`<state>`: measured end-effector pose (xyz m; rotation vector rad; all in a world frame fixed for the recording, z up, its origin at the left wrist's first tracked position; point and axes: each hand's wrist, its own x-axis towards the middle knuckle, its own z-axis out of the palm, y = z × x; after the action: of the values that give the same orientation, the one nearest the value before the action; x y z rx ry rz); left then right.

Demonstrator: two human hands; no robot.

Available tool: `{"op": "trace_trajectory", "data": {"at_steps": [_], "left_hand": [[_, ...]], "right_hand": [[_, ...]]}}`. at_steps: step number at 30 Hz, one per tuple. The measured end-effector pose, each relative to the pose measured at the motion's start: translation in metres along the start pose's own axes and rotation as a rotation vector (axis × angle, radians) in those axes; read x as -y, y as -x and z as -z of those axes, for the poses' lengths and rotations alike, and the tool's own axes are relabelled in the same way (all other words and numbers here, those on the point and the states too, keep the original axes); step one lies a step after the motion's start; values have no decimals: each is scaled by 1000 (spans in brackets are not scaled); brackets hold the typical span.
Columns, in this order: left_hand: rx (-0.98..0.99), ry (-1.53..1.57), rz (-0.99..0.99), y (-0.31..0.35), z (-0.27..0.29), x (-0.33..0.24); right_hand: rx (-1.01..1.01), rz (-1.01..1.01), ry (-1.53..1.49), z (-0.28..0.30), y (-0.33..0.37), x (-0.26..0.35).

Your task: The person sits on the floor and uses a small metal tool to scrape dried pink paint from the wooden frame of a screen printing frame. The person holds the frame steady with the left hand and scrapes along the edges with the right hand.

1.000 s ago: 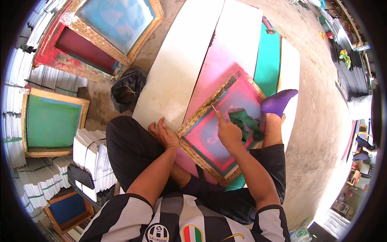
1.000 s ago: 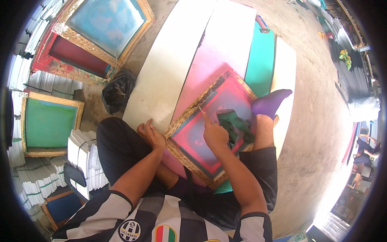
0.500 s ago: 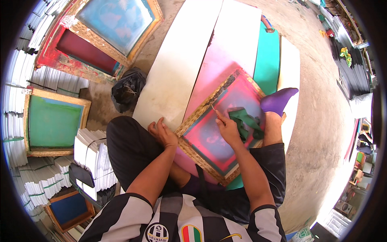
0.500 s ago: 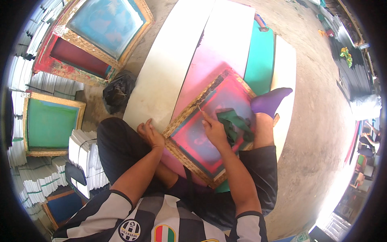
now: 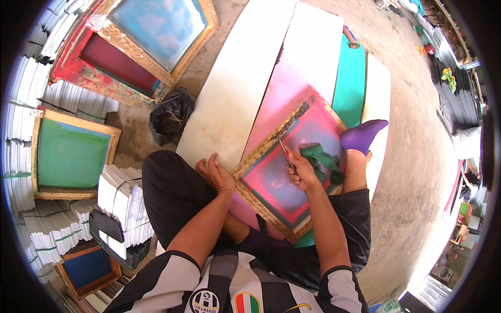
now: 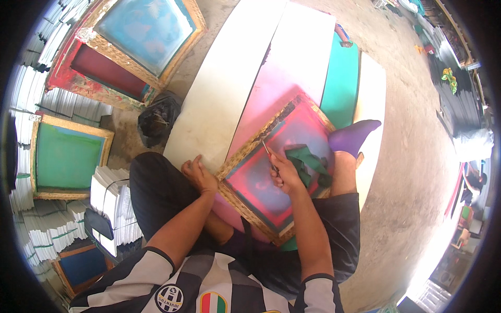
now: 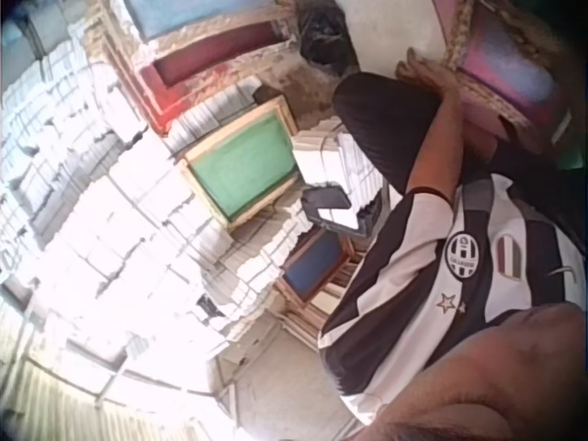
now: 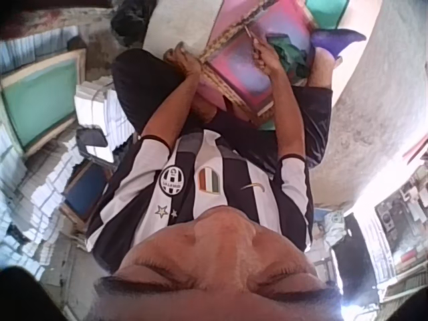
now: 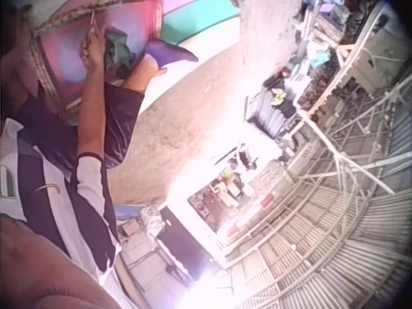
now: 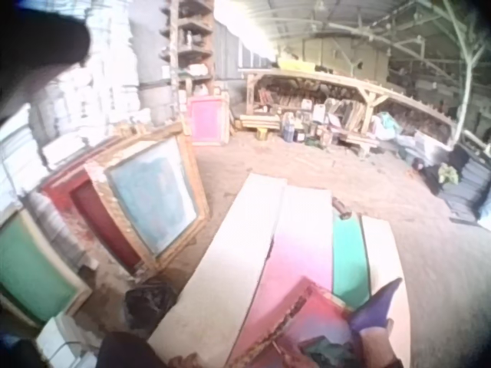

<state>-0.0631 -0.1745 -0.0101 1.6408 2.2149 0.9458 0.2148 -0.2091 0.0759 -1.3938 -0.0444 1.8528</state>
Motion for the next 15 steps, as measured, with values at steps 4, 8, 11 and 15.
{"op": "trace_trajectory", "data": {"at_steps": [4, 8, 11, 15], "left_hand": [[5, 5, 3, 1, -1, -7], [-11, 18, 5, 1, -2, -3], [-17, 27, 5, 1, -1, -3], [-9, 9, 15, 1, 0, -8]], "right_hand": [[-214, 476, 592, 11, -14, -31], [-446, 856, 1067, 2, -16, -48], [-503, 727, 1148, -13, -2, -39], [-554, 540, 1279, -28, 12, -24]]}}
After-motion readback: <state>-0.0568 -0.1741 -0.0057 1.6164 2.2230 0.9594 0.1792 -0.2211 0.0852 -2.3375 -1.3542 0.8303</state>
